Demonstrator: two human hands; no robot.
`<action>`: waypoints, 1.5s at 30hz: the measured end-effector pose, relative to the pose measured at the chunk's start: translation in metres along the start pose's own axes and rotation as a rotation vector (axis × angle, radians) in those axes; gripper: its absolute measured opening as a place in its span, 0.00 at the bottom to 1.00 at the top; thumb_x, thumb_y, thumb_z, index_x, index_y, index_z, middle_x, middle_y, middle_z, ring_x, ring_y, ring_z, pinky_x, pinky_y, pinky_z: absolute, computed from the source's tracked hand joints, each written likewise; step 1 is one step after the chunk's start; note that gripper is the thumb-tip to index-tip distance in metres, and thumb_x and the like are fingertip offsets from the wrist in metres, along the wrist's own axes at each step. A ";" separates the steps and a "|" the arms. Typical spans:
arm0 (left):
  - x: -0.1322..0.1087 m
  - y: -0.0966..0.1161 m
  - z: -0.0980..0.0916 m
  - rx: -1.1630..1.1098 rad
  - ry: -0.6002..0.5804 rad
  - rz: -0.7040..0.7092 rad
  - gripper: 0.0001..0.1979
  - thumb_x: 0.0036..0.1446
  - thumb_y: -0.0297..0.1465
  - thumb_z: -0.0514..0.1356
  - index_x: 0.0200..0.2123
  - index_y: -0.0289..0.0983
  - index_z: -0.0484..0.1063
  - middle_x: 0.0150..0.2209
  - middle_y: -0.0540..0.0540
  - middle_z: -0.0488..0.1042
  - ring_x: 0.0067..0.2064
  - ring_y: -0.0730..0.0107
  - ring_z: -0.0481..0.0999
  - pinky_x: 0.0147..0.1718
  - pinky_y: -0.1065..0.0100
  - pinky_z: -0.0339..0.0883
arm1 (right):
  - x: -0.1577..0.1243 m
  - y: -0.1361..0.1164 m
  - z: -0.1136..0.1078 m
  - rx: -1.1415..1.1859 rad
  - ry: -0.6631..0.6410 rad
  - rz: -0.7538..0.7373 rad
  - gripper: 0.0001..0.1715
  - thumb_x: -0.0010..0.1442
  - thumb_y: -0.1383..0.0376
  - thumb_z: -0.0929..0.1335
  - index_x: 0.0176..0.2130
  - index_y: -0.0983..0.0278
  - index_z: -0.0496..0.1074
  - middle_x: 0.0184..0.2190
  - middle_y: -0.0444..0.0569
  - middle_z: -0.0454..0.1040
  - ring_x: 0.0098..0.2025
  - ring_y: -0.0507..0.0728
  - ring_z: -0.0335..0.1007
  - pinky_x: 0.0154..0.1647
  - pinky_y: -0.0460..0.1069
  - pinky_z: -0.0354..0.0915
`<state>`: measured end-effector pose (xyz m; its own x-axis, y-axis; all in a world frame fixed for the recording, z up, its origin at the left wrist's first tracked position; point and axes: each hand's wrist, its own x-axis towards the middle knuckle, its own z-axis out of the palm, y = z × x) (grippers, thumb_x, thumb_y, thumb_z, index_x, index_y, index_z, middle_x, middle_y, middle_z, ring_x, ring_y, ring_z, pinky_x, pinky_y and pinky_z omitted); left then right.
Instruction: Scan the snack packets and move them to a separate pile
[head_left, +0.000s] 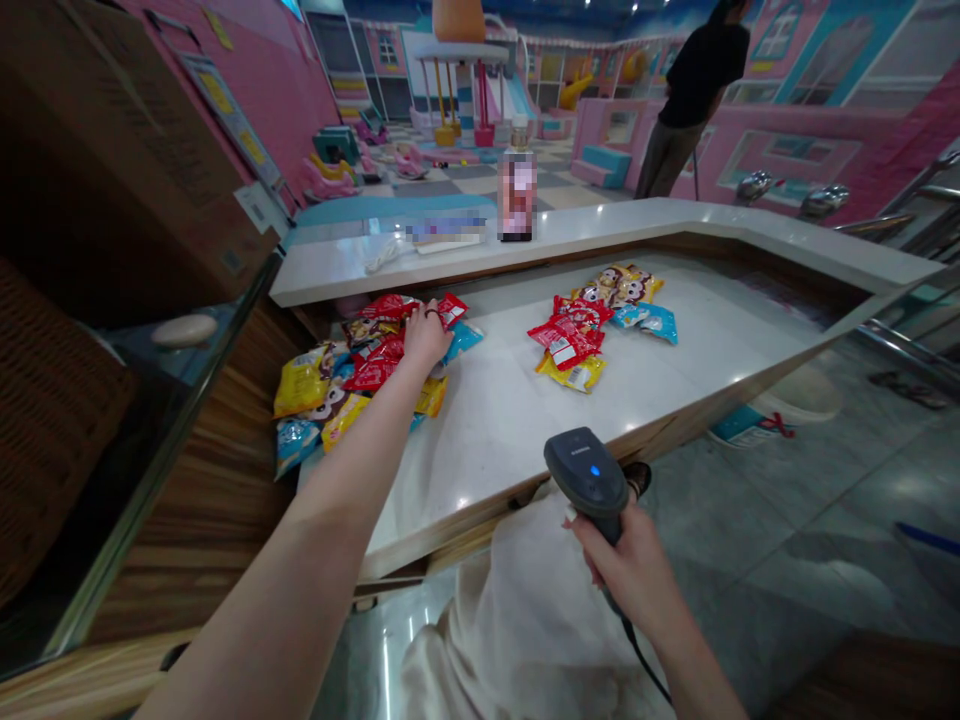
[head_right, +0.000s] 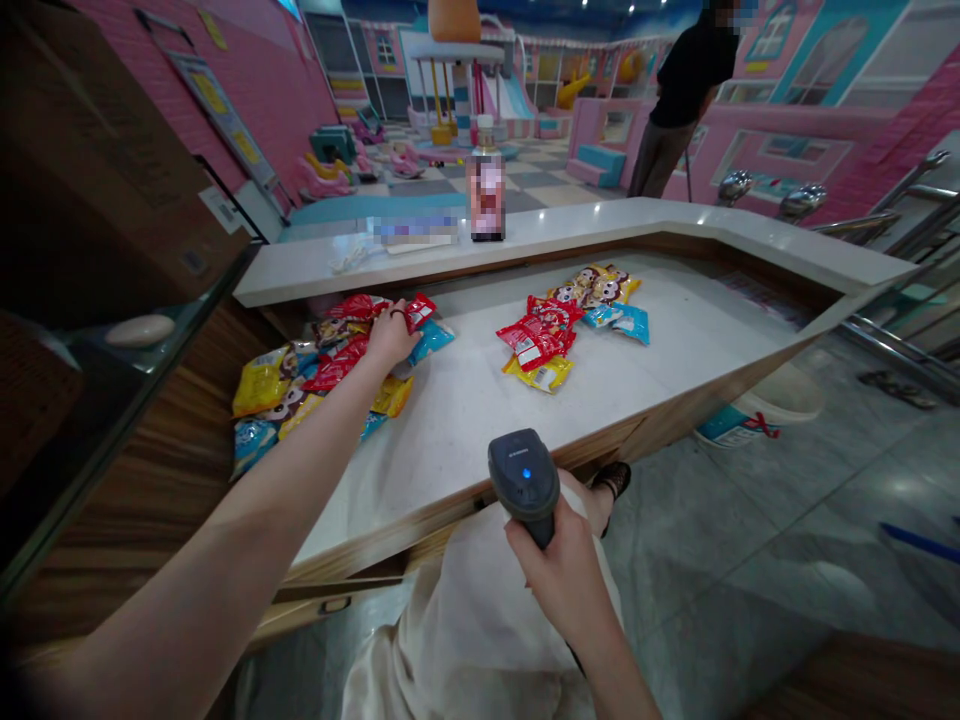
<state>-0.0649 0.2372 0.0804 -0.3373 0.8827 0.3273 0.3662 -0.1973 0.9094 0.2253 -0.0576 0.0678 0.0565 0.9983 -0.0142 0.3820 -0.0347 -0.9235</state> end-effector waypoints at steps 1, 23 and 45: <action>0.002 0.001 -0.001 -0.039 -0.006 -0.061 0.16 0.48 0.18 0.68 0.41 0.29 0.71 0.57 0.37 0.71 0.69 0.53 0.54 0.68 0.57 0.34 | 0.000 0.000 0.000 0.019 -0.024 0.025 0.10 0.59 0.59 0.68 0.36 0.63 0.72 0.14 0.37 0.64 0.14 0.52 0.64 0.13 0.44 0.63; -0.205 0.009 0.011 0.375 -0.596 0.526 0.30 0.65 0.27 0.50 0.69 0.42 0.56 0.70 0.41 0.57 0.70 0.56 0.56 0.68 0.46 0.50 | -0.002 -0.004 -0.015 0.122 0.016 0.082 0.14 0.57 0.59 0.69 0.40 0.66 0.73 0.13 0.37 0.63 0.13 0.53 0.62 0.13 0.46 0.62; -0.190 0.028 -0.002 0.623 -0.750 0.472 0.28 0.70 0.38 0.46 0.71 0.44 0.52 0.67 0.41 0.61 0.66 0.56 0.61 0.63 0.53 0.55 | -0.002 -0.005 -0.018 0.140 -0.002 0.087 0.14 0.58 0.59 0.68 0.40 0.66 0.71 0.14 0.36 0.63 0.14 0.51 0.61 0.13 0.45 0.61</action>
<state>0.0075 0.0633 0.0442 0.4919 0.8524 0.1773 0.7677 -0.5207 0.3736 0.2395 -0.0599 0.0797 0.0815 0.9919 -0.0971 0.2438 -0.1143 -0.9631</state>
